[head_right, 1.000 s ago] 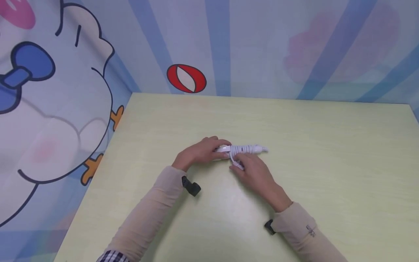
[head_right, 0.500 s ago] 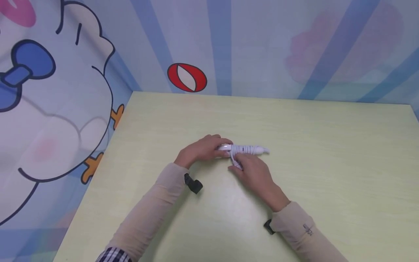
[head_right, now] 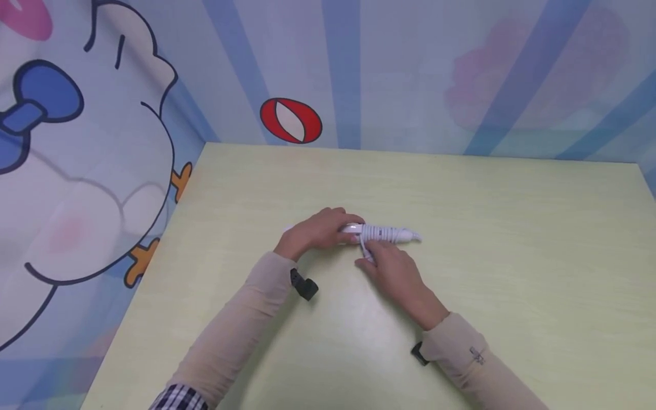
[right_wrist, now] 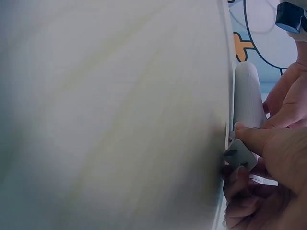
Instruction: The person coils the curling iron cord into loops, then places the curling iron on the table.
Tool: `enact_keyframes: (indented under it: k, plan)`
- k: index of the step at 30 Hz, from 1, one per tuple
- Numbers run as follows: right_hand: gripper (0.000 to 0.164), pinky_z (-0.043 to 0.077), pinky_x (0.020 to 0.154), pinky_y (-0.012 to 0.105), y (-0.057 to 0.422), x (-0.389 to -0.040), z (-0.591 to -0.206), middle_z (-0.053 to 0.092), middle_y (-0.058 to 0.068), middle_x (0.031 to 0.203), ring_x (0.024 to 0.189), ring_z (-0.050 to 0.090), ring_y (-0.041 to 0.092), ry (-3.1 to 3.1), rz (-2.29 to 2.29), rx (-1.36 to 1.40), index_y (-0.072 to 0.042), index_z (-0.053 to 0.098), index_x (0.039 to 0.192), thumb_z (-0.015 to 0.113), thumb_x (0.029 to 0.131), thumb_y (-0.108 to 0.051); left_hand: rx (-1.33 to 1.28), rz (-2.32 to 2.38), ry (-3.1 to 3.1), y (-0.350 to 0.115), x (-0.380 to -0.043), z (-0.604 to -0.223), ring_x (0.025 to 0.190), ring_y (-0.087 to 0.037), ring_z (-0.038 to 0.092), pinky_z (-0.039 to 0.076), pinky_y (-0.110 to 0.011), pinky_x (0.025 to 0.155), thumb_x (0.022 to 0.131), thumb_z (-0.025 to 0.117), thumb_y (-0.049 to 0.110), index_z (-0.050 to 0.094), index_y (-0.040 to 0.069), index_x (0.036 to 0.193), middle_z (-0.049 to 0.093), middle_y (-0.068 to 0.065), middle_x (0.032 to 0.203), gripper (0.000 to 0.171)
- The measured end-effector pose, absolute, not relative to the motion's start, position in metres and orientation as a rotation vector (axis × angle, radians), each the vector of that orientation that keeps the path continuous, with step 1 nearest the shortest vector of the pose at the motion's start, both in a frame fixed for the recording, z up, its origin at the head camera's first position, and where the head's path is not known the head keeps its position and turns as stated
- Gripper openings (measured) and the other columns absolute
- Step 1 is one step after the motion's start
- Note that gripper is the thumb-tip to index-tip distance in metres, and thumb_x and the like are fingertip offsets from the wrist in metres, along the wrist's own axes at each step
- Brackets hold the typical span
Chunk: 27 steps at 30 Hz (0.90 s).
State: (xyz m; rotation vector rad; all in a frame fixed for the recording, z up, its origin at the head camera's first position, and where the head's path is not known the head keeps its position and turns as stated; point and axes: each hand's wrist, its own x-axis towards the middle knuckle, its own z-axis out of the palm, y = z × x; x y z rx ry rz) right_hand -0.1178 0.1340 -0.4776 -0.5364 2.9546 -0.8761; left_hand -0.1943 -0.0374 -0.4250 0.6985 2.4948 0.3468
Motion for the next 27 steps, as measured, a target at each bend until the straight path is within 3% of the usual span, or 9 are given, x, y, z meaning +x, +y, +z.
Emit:
enact_keyframes:
  k: [10,27]
  plan:
    - [0.035,0.028,0.039,0.029,0.134,-0.117,-0.475,0.04,-0.002,0.058,0.049,0.039,0.014,2.992,-0.702,-0.479,-0.016,0.044,0.073,0.062,0.084,-0.044,0.708,0.376,2.497,-0.039,-0.194,-0.427,0.093,-0.016,0.046,0.039,-0.031,0.077,0.092,0.054,0.036,0.048,0.029,0.132,0.05,0.001,0.109,0.041]
    - [0.039,0.029,0.042,0.028,0.137,-0.118,-0.467,0.04,-0.002,0.057,0.051,0.038,0.012,2.895,-0.773,-0.44,-0.016,0.045,0.07,0.056,0.086,-0.05,0.668,0.32,2.502,-0.039,-0.19,-0.419,0.094,-0.018,0.045,0.039,-0.036,0.079,0.091,0.056,0.031,0.039,0.032,0.138,0.048,-0.003,0.117,0.051]
